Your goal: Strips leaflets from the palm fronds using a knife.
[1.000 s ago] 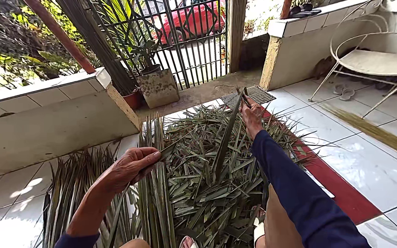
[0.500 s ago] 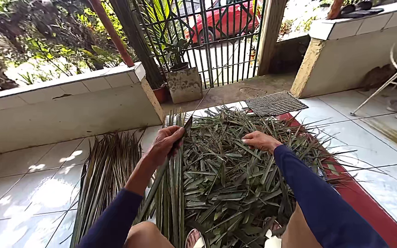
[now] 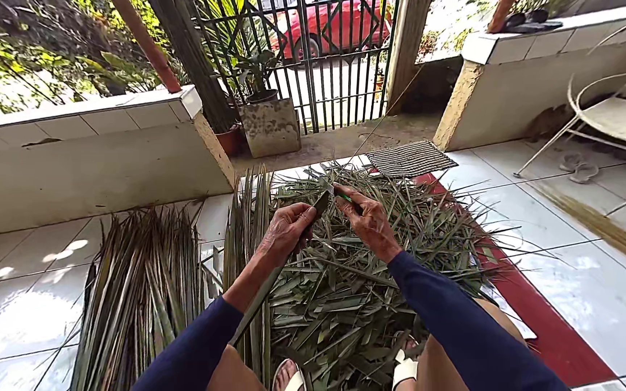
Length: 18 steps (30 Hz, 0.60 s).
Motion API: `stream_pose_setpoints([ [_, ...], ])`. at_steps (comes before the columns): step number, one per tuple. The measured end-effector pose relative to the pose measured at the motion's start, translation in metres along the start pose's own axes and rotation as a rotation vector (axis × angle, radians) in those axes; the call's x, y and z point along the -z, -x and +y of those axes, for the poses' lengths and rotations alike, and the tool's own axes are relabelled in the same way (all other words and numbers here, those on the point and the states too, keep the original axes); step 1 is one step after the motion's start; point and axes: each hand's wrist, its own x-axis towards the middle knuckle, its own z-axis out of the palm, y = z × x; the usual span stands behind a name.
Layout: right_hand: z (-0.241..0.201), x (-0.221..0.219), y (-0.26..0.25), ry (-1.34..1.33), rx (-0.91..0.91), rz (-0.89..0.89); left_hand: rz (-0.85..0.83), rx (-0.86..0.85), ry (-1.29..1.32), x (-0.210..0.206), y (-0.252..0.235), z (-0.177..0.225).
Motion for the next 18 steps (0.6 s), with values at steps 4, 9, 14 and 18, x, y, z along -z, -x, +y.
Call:
stream_pose_setpoints([
  [4,0.000,0.003,0.001,0.049,0.009,0.018,-0.015,-0.006,0.014,-0.002,0.002,0.001],
  [9,-0.002,0.009,-0.003,0.085,0.001,0.089,-0.047,-0.012,0.034,-0.001,0.007,0.002],
  [14,0.005,0.020,-0.012,0.052,-0.062,0.137,-0.065,-0.003,0.041,-0.001,0.013,0.004],
  [18,0.013,0.036,-0.024,0.057,-0.107,0.158,-0.087,-0.014,0.013,-0.001,0.018,0.005],
])
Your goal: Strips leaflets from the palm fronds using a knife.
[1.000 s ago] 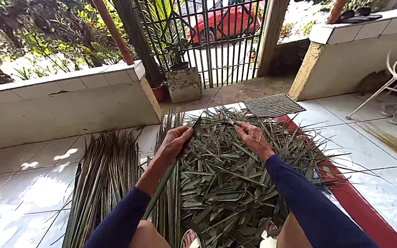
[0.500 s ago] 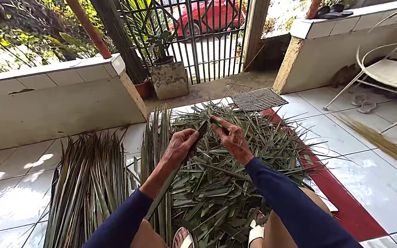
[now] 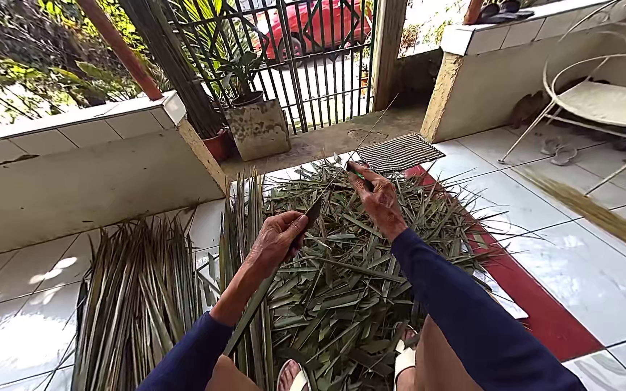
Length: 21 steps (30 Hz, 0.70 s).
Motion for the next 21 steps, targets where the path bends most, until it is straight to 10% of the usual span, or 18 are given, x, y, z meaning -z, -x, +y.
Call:
stream_pose_setpoints([
  [21,0.076,0.128,-0.108,0.076,-0.165,0.442,-0.055,0.008,0.008,0.013,0.007,-0.007],
])
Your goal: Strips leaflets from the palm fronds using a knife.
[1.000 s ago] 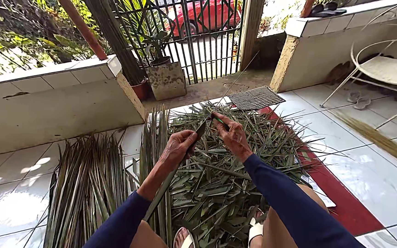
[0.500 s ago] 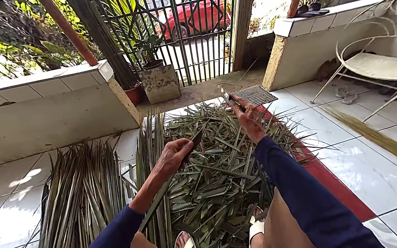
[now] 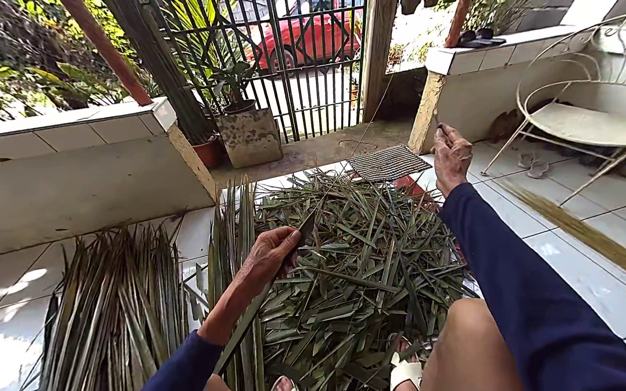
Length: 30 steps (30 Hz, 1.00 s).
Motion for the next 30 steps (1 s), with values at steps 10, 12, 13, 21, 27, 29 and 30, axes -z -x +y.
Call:
stream_pose_setpoints([
  [10,-0.073,-0.050,0.179,-0.088,0.362,-0.539,-0.099,0.106,0.391,0.004,-0.021,-0.011],
  [12,-0.076,-0.058,0.191,-0.094,0.412,-0.589,-0.152,0.098,0.448,0.005,-0.024,-0.009],
  [13,-0.077,-0.060,0.195,-0.093,0.426,-0.596,-0.179,0.102,0.463,0.005,-0.025,-0.008],
  [21,-0.073,-0.061,0.198,-0.043,0.492,-0.536,-0.322,0.115,0.526,-0.004,-0.028,-0.009],
  [27,-0.079,-0.057,0.188,-0.048,0.471,-0.472,-0.347,0.111,0.522,-0.007,-0.029,-0.009],
  [29,-0.081,-0.055,0.181,-0.061,0.482,-0.435,-0.360,0.110,0.509,-0.010,-0.029,-0.010],
  [30,-0.082,-0.054,0.177,-0.072,0.478,-0.420,-0.367,0.111,0.503,-0.010,-0.028,-0.010],
])
